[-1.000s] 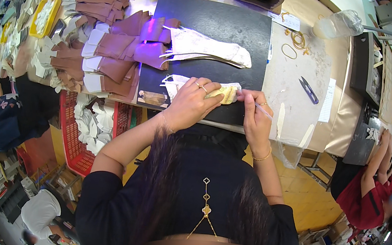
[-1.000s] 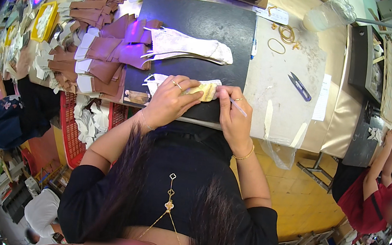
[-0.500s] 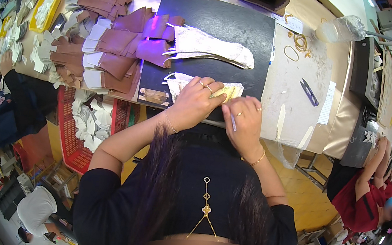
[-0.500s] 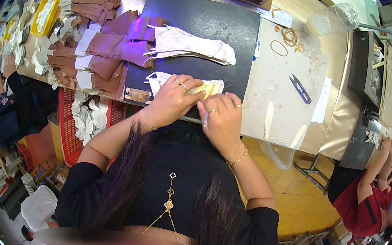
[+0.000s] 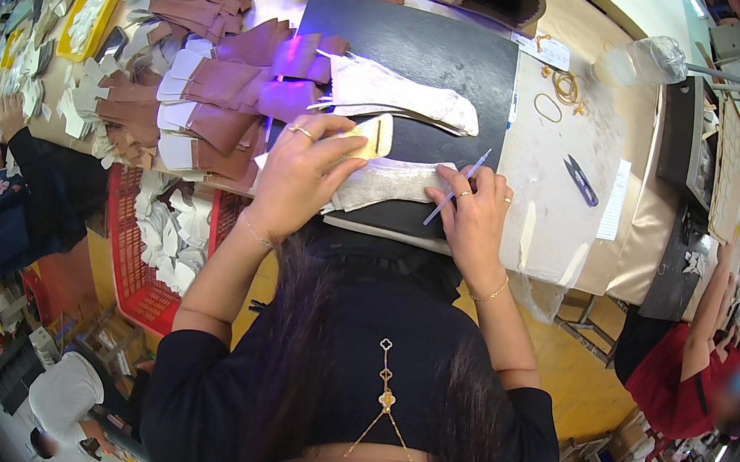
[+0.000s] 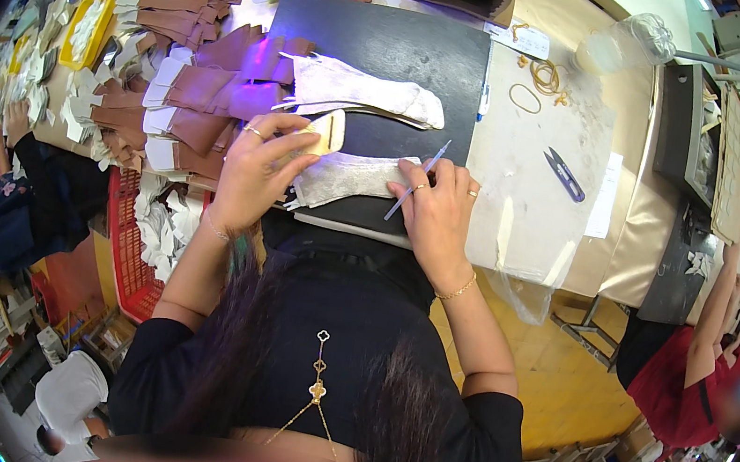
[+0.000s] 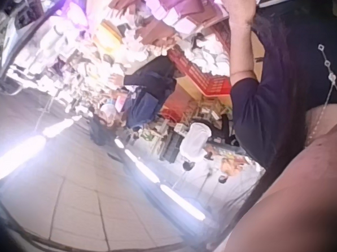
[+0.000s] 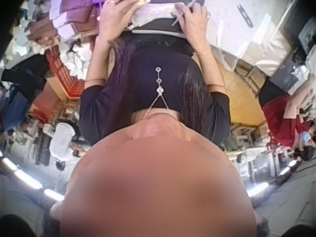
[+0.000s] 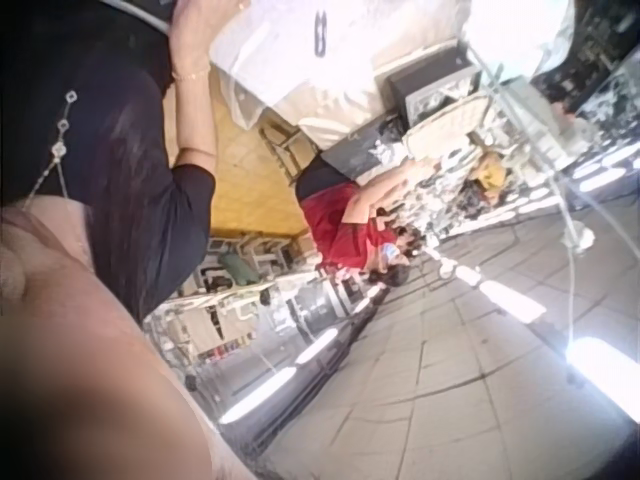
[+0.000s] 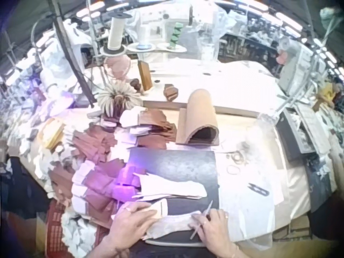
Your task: The person aligns white fabric pieces on a black mat, then uses a yellow template and a pen to mark outlines on the fabric. The marked pieces are stacked and set aside. The person then handles brown fabric pieces, aligning them on the mat.
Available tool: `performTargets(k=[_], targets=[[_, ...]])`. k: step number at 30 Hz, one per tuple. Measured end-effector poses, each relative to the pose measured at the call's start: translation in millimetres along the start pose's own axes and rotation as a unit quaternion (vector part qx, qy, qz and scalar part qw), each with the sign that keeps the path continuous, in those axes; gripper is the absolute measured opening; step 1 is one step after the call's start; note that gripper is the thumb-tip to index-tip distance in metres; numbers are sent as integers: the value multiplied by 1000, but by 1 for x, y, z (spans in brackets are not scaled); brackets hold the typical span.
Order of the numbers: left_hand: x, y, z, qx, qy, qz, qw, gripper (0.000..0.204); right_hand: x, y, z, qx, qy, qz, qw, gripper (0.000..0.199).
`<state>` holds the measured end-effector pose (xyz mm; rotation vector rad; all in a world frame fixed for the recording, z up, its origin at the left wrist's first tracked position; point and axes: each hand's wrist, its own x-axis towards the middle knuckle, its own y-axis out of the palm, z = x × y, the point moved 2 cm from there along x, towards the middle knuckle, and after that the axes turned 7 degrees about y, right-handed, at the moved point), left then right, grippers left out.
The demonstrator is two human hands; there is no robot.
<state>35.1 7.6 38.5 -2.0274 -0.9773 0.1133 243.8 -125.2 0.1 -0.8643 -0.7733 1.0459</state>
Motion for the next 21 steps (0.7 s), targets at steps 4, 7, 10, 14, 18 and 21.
performTargets(k=[4,7,10,14,18,21], targets=[[-3,-7,4,-27,-21,-23,999,25,3,1,1,48,-25,-15,998,26],[-2,-6,2,-67,-22,-9,997,27,3,0,7,66,-52,20,996,22],[-2,-6,1,-151,-46,16,987,31,2,-3,15,189,-52,113,974,24],[-1,-13,6,-160,-67,41,984,34,5,-11,22,294,-51,249,921,23],[1,-11,13,-178,-77,144,970,37,13,-23,29,333,-87,324,881,24],[1,4,15,-130,-52,246,959,38,21,-37,38,373,-143,345,849,22]])
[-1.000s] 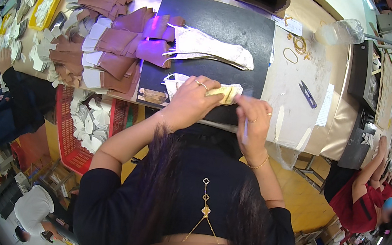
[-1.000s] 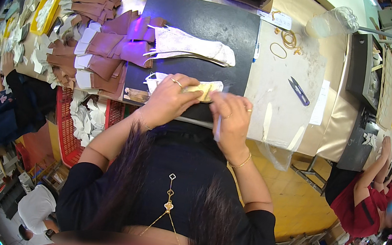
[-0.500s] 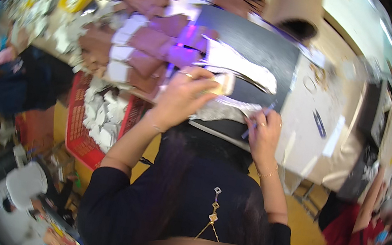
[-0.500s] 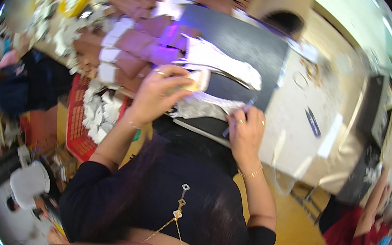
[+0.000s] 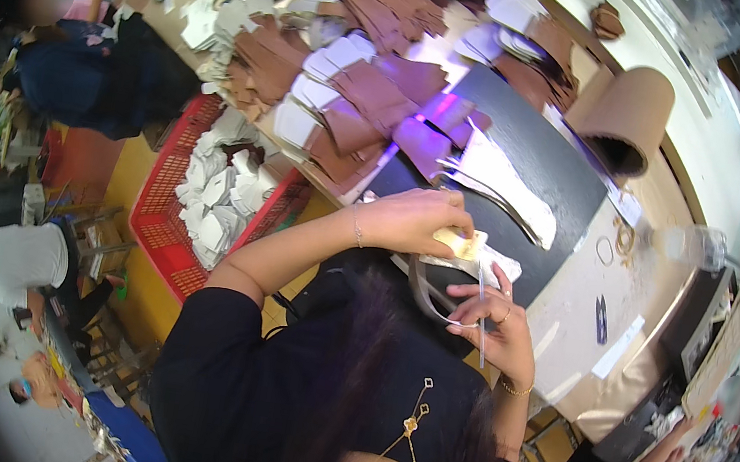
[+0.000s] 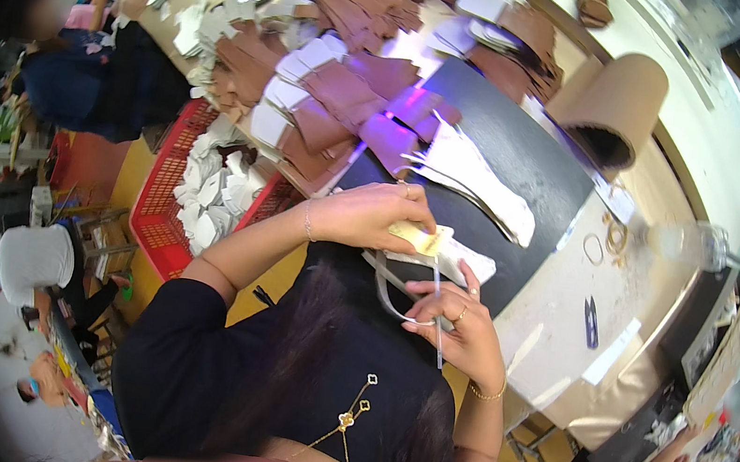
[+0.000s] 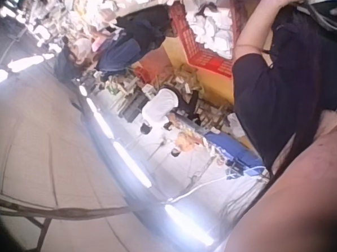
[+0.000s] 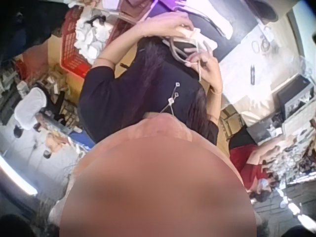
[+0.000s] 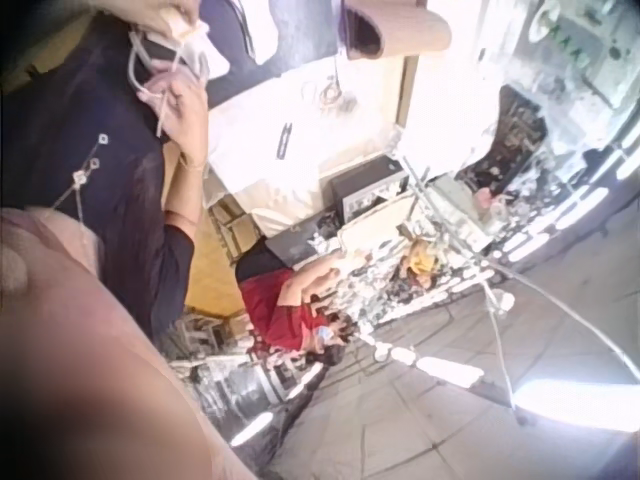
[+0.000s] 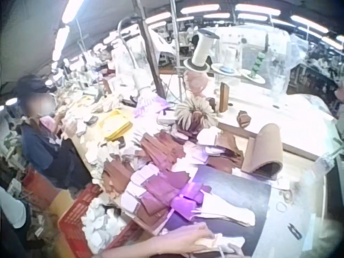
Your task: The person aligns white fabric pieces on a black mat, then uses a yellow template and a pen to mark outlines on the fabric. The marked pieces are stacked and set aside. The person then handles brown fabric pieces, aligning them on the mat.
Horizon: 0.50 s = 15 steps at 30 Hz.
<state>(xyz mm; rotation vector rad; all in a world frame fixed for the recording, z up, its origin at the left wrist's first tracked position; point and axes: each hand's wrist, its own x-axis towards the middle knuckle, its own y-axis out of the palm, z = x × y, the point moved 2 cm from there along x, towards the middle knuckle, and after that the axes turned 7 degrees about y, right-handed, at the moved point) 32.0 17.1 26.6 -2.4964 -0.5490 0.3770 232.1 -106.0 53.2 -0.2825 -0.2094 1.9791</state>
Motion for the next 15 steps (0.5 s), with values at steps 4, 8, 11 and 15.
performTargets(k=[4,8,11,15], targets=[[2,12,7,-2,-23,5,1000,37,2,-14,26,102,-129,-29,986,24],[2,9,12,-10,-1,19,1000,36,16,-24,18,282,-115,-297,905,25],[-7,12,3,-2,-14,2,1000,37,49,-41,-19,215,-45,-416,883,23],[-13,12,-7,21,3,-46,999,36,64,-55,-63,-107,134,-458,872,27]])
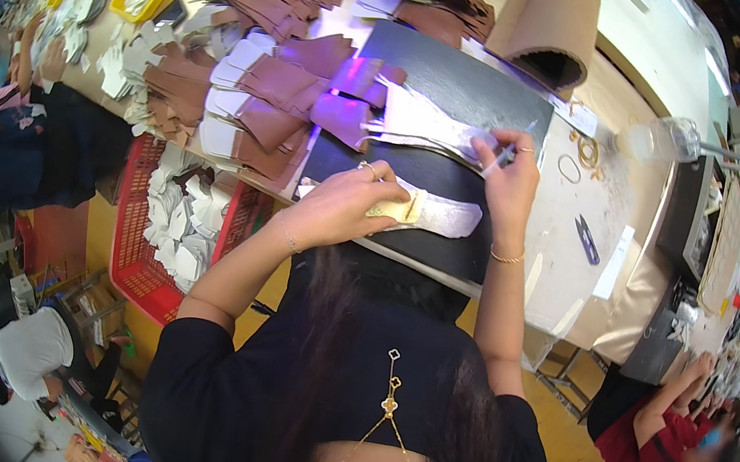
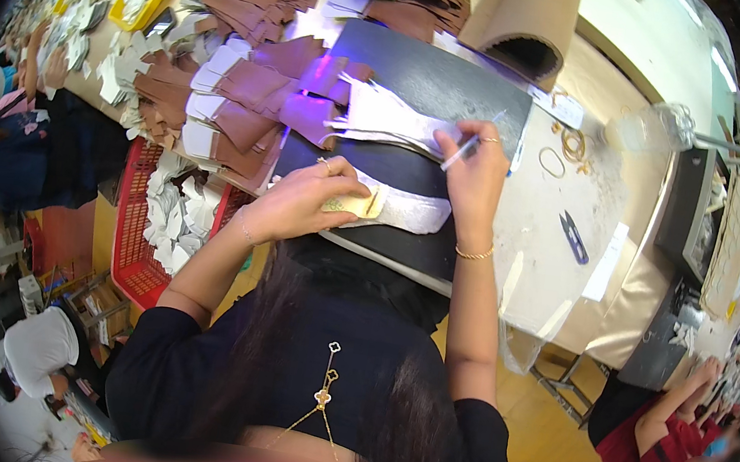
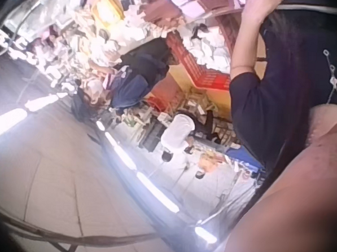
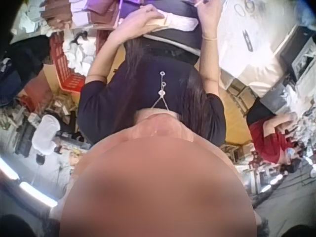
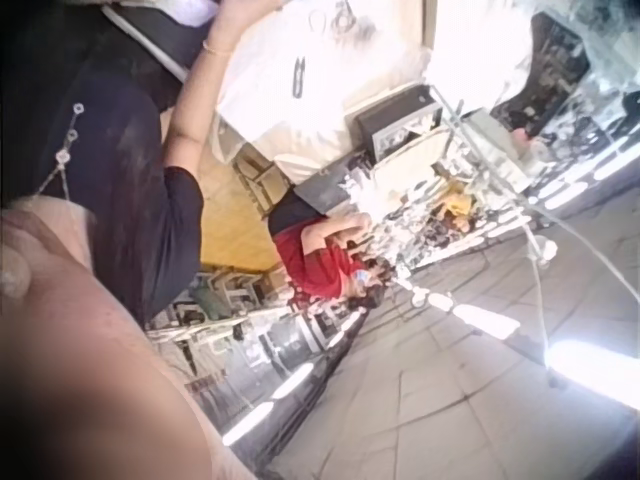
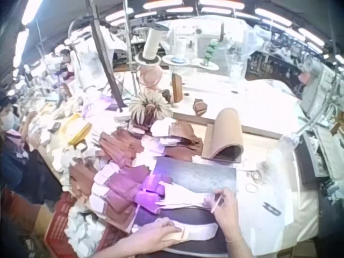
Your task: The person aligns white fabric pieces on a black mat, then uses a yellow template and a pen to mark outlines on the fabric. The marked pieces are stacked and set aside. The person then handles brown fabric pieces, aligning them on the mat.
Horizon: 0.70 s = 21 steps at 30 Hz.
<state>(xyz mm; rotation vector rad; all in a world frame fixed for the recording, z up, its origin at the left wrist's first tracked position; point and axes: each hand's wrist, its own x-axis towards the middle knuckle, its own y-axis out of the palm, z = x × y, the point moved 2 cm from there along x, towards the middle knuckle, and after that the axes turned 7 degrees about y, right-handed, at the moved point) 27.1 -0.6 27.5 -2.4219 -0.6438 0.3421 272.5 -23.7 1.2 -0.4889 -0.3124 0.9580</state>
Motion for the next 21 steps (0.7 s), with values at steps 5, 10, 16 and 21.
performTargets(k=[5,10,16,21], targets=[[13,24,-6,49,83,-56,994,28,-23,-26,-13,-91,-76,-79,990,27],[29,51,-6,108,187,-104,971,21,-53,-50,-17,-21,-22,-33,999,19],[33,60,-7,127,204,-91,966,20,-73,-62,-31,12,9,-34,999,15],[34,60,-5,140,222,-97,960,20,-75,-62,-28,20,-2,-30,999,16]])
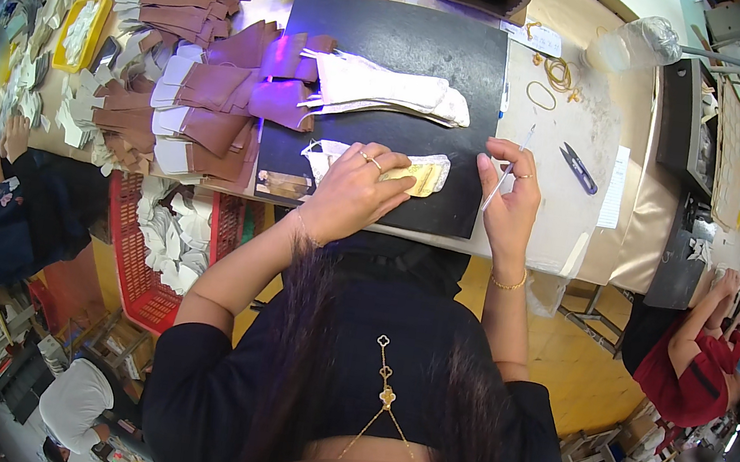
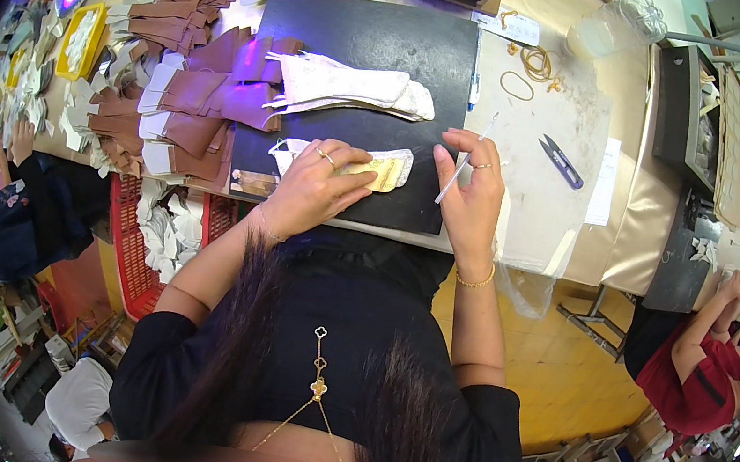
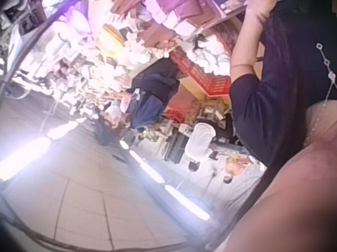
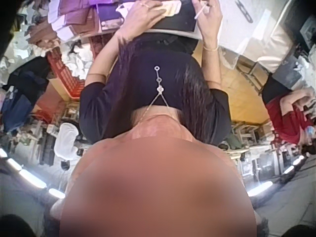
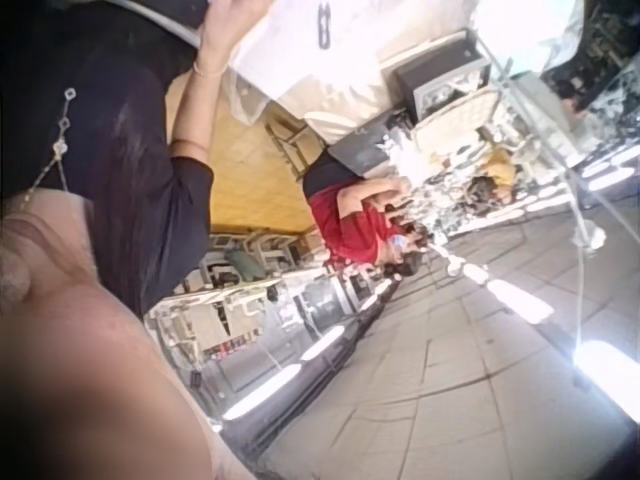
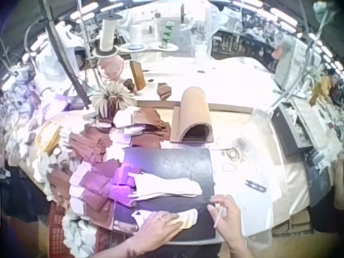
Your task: The person aligns white fabric pieces on a black mat, then uses a yellow template and a pen to mark outlines on the fabric. The marked pieces are stacked and set aside. The person then handles brown fabric pieces, aligning them on the mat.
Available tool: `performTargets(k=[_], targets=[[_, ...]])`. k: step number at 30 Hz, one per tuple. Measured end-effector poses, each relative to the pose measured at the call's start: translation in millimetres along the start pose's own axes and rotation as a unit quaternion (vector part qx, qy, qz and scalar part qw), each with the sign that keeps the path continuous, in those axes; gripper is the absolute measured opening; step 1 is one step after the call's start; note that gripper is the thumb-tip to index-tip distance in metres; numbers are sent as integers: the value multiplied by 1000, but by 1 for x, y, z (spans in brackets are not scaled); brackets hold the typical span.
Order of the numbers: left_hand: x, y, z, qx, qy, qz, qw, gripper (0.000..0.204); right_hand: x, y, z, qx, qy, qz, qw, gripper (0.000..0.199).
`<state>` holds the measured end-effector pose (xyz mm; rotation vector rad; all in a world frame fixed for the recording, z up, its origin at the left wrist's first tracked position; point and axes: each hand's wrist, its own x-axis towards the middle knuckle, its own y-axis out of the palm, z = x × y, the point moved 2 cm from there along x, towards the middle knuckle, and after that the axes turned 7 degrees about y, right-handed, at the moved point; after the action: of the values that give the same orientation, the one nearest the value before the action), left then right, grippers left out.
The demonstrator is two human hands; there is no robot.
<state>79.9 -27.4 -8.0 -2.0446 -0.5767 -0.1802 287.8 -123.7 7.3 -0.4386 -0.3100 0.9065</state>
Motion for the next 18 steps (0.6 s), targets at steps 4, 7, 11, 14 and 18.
performTargets(k=[4,7,11,14,18], targets=[[-1,1,1,5,-1,-3,1000,22,-2,4,9,37,25,4,999,18],[-1,2,-1,9,-4,-12,1000,23,-8,6,14,76,28,-7,997,18],[0,5,-7,34,-11,-5,999,24,-22,12,19,33,-32,78,996,16],[-1,6,-12,66,-4,-1,998,25,-32,22,17,-2,-33,79,996,14],[-2,6,-12,73,-3,5,997,25,-34,25,12,-42,-52,67,996,13]])
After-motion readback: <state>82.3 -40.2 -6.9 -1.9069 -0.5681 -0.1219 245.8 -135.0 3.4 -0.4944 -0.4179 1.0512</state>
